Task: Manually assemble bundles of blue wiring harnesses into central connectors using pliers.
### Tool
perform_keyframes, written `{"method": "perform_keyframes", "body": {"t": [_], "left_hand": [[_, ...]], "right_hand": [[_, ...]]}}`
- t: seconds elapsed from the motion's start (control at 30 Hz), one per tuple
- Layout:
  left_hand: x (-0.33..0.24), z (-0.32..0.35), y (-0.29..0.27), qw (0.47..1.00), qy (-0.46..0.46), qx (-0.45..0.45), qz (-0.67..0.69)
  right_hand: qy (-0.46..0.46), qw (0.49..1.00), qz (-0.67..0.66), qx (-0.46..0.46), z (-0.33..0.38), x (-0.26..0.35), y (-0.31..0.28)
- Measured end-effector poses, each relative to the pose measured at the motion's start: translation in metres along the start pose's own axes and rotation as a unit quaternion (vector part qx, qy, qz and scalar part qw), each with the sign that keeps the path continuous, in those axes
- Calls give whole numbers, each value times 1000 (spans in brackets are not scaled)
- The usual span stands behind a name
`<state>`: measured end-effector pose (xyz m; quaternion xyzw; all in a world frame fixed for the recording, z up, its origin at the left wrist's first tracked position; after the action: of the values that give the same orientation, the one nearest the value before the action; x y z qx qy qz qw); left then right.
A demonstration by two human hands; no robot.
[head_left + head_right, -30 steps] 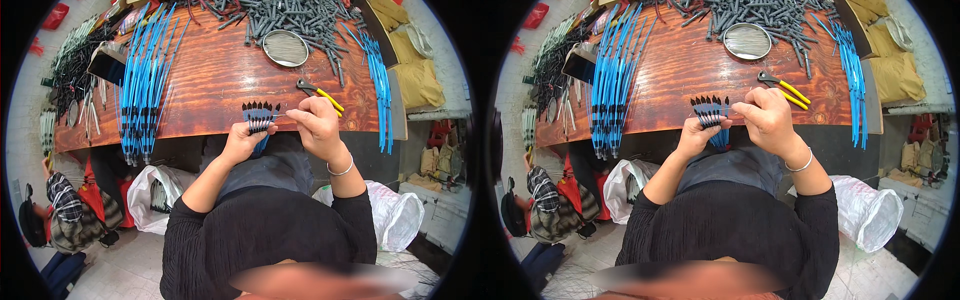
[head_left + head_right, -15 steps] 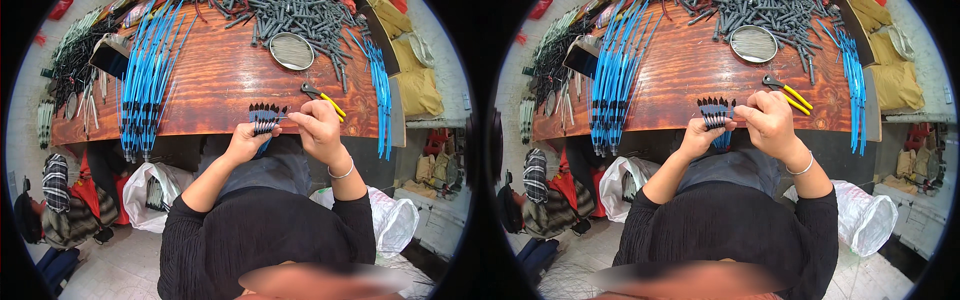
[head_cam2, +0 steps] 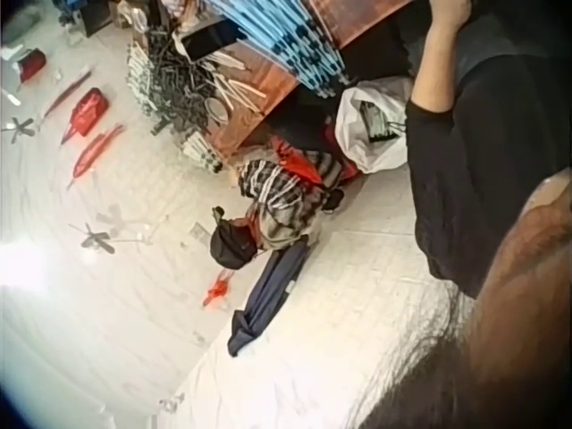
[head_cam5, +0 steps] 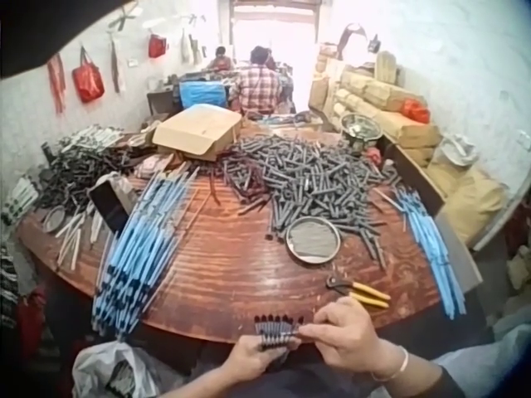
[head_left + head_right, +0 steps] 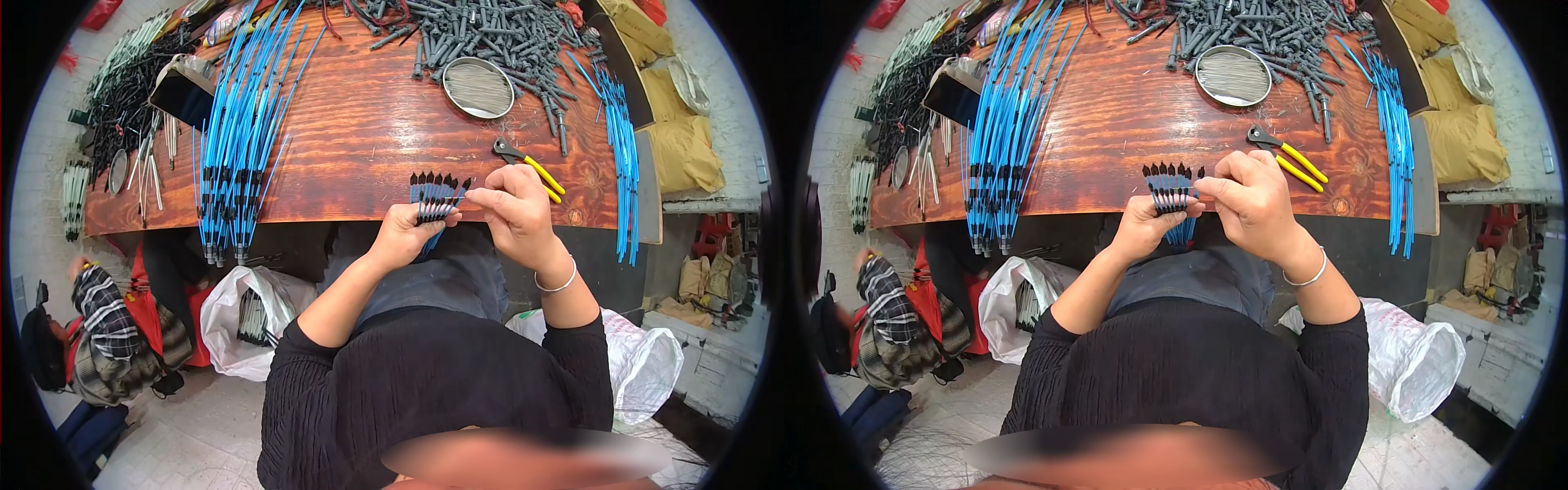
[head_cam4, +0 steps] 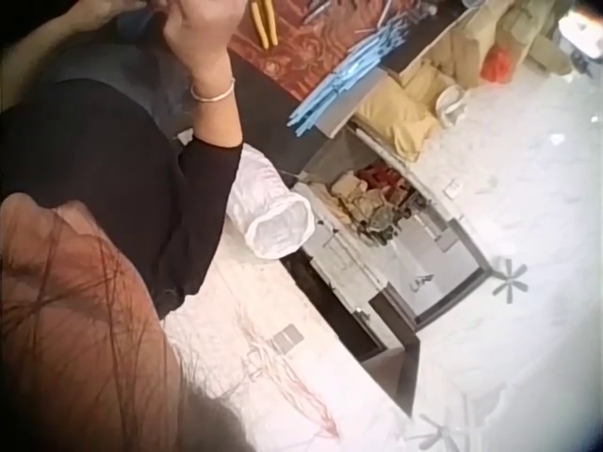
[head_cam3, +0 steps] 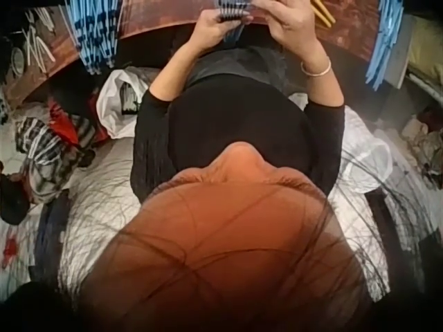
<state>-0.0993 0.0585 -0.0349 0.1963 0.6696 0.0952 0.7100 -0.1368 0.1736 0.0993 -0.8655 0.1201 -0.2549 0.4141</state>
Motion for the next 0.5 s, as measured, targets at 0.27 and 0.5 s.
{"method": "perform_keyframes", "body": {"t": [0.27,0.5], "left_hand": [[-1,-1,1,1000,-4,7,4],[0,0,0,999,-5,29,24]], "right_hand": [[24,999,-17,-29,2,-5,6],[8,999,30,-31,2,3,3]]}}
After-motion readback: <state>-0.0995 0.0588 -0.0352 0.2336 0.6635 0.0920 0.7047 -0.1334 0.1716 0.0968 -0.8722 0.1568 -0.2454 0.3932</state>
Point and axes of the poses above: each hand's wrist, its own z-axis away from the middle knuckle, its own y-axis out of the palm, x = y × z, the point moved 7 cm from there along -z, towards the middle knuckle, and after that the axes turned 8 degrees about z, right-handed, at the moved point
